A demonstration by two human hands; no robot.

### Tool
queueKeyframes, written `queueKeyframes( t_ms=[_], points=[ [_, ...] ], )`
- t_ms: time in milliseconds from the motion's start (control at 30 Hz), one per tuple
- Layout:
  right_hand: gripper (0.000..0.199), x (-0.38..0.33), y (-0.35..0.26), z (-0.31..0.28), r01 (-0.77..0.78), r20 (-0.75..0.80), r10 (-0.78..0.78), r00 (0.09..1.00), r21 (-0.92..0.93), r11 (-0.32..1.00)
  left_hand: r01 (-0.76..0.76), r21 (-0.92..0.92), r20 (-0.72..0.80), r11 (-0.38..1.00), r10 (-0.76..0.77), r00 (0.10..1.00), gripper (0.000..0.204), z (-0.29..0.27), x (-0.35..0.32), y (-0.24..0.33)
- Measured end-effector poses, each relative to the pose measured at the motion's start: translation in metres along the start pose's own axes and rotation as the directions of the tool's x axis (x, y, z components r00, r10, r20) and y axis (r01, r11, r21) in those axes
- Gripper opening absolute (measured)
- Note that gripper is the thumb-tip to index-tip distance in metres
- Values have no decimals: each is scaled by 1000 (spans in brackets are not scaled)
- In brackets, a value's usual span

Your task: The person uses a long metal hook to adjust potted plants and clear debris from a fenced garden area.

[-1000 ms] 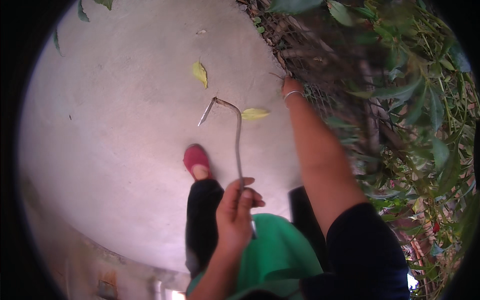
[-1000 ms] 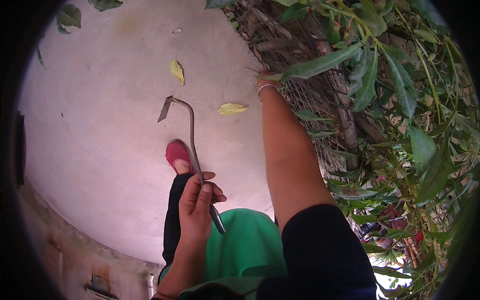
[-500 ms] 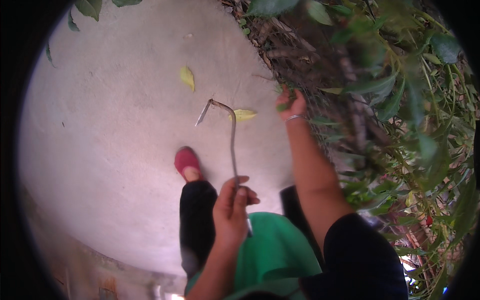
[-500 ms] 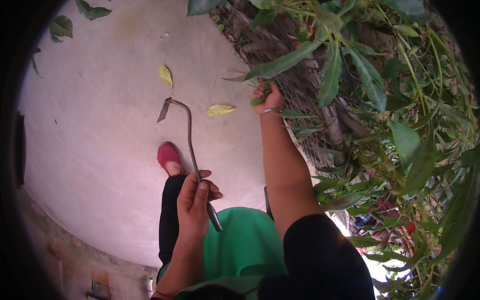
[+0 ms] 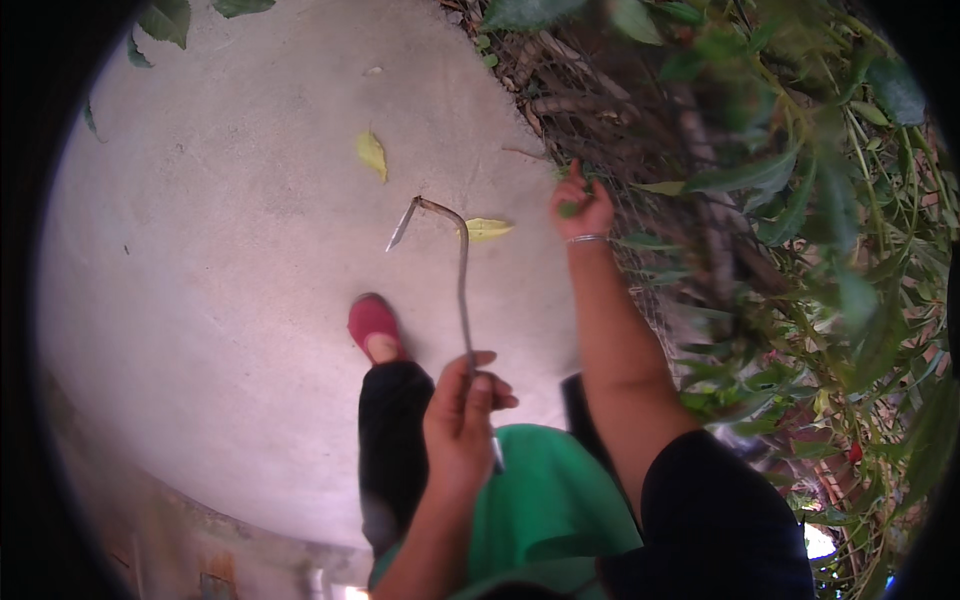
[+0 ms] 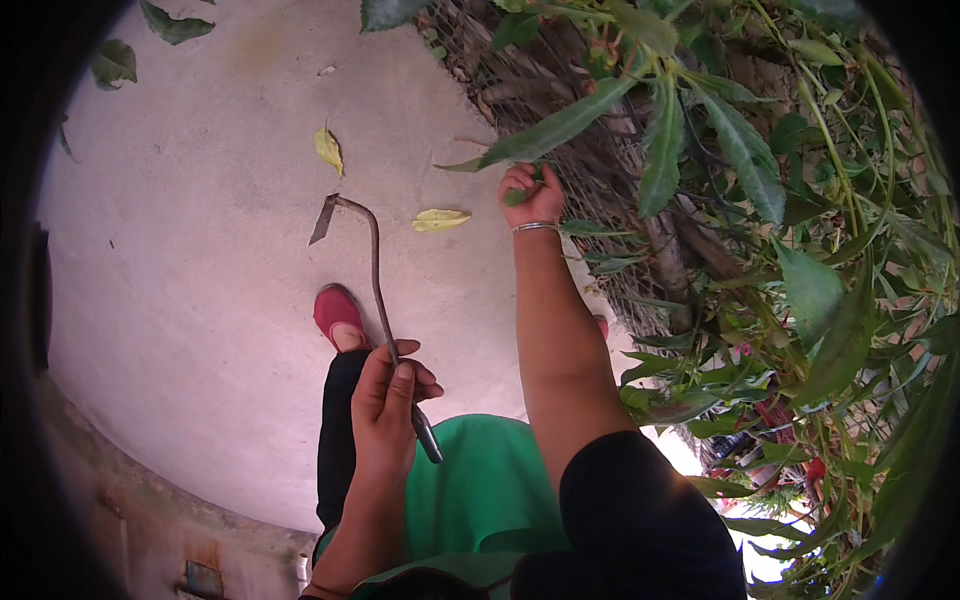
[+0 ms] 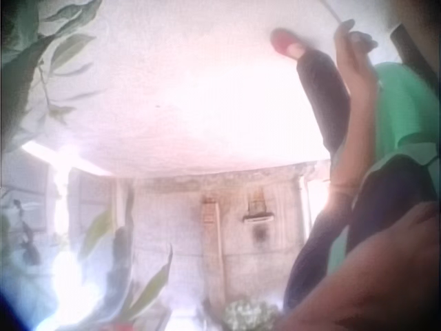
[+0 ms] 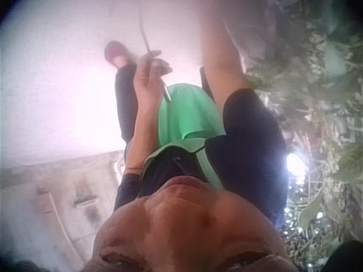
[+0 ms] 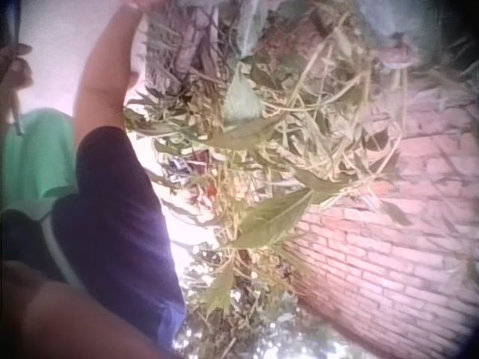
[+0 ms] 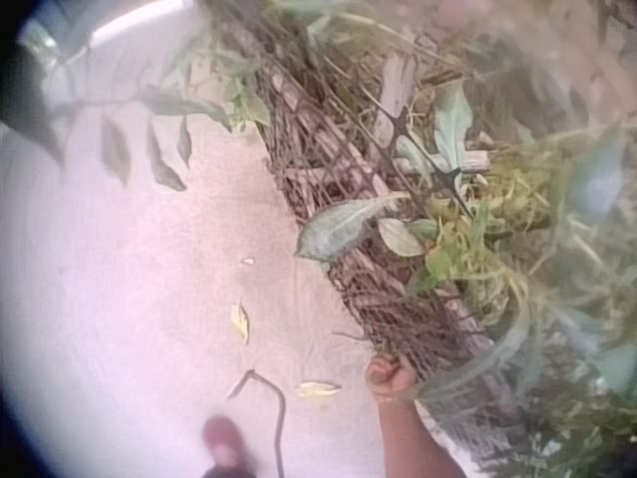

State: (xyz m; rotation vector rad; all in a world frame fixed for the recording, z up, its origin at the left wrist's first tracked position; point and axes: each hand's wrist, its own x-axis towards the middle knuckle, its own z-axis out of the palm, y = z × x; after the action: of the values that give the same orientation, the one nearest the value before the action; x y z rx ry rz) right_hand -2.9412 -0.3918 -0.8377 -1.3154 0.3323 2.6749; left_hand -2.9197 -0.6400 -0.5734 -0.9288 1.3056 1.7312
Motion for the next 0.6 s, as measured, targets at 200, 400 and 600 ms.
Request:
queueKeyframes(
  t_ms=[200,400,600],
  points=[
    [18,2,-12,1,-65,-12,66,998,26,998,2,12,-8,1000,-2,1000,21,2,-3,0],
    [12,-2,-8,3,-83,-11,83,996,16,996,-6,24,-24,1000,7,1000,21,2,1,-7],
    [12,9,-10,1,-1,-42,1,999,7,1000,-10,24,-17,1000,11,1000,21,5,3,-6]
  ],
)
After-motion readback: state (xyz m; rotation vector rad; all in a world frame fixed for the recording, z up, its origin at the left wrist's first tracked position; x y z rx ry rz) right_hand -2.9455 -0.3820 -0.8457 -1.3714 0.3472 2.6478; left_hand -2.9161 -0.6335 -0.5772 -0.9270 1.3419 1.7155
